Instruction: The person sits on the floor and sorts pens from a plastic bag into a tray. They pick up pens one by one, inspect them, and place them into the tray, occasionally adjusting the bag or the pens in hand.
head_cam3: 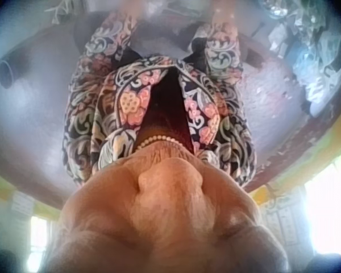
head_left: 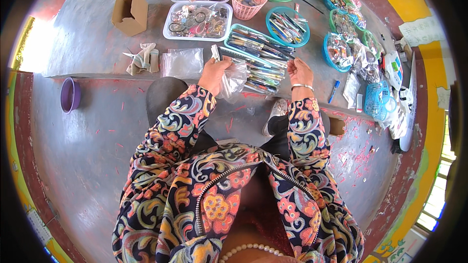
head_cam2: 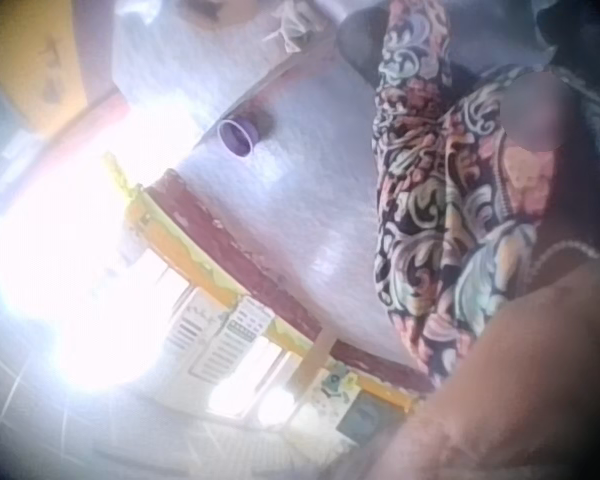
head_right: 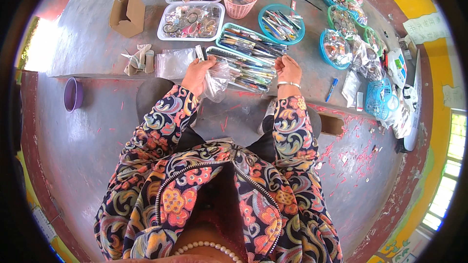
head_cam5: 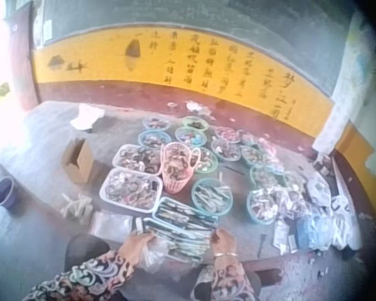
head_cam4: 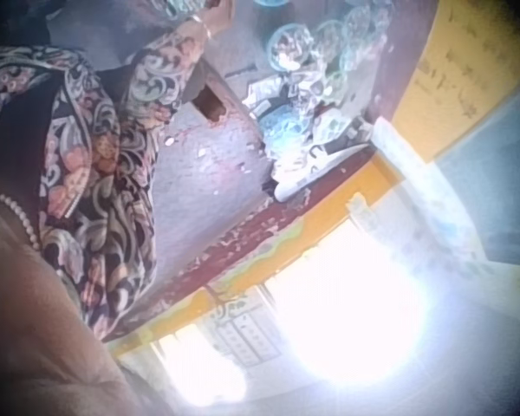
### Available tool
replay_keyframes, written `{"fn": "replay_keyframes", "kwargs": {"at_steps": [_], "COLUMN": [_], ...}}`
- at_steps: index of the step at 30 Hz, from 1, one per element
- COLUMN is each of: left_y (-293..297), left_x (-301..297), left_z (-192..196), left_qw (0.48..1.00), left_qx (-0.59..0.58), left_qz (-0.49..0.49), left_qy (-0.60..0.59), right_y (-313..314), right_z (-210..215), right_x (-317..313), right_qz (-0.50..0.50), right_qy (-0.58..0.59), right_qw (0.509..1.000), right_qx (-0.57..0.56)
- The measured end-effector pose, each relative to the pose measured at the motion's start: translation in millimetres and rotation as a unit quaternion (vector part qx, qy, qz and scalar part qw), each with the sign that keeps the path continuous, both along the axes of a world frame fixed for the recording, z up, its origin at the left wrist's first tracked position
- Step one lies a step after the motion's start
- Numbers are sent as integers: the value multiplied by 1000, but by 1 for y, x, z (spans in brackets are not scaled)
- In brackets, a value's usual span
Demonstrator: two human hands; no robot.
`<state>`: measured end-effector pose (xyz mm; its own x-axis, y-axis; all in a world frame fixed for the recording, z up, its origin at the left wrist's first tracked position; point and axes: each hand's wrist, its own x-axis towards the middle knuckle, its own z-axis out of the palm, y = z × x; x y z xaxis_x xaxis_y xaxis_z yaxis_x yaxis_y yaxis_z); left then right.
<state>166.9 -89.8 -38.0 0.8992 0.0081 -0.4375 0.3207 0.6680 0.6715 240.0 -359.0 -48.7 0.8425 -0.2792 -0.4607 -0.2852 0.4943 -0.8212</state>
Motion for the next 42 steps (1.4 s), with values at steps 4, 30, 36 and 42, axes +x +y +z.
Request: {"fn": "replay_keyframes", "kwargs": {"at_steps": [4,30,36,42], "left_y": [1,-4,3,-5], "left_x": [0,-2,-6,-2], "left_z": [-5,3,6,2], "left_qw": [1000,998,998,997], "left_qx": [-4,-4,-12,-26], "left_qz": [4,-55,-46,-63], "left_qy": [7,17,45,31], "right_y": [6,-53,-26,-42], "right_z": [-23,-160,-137,-138], "right_x": [16,75,70,68], "right_qz": [-58,84,-81,2], "right_qy": [26,143,129,135], "right_qw": [998,823,935,931], "right_qx": [-22,-544,-321,-340]}}
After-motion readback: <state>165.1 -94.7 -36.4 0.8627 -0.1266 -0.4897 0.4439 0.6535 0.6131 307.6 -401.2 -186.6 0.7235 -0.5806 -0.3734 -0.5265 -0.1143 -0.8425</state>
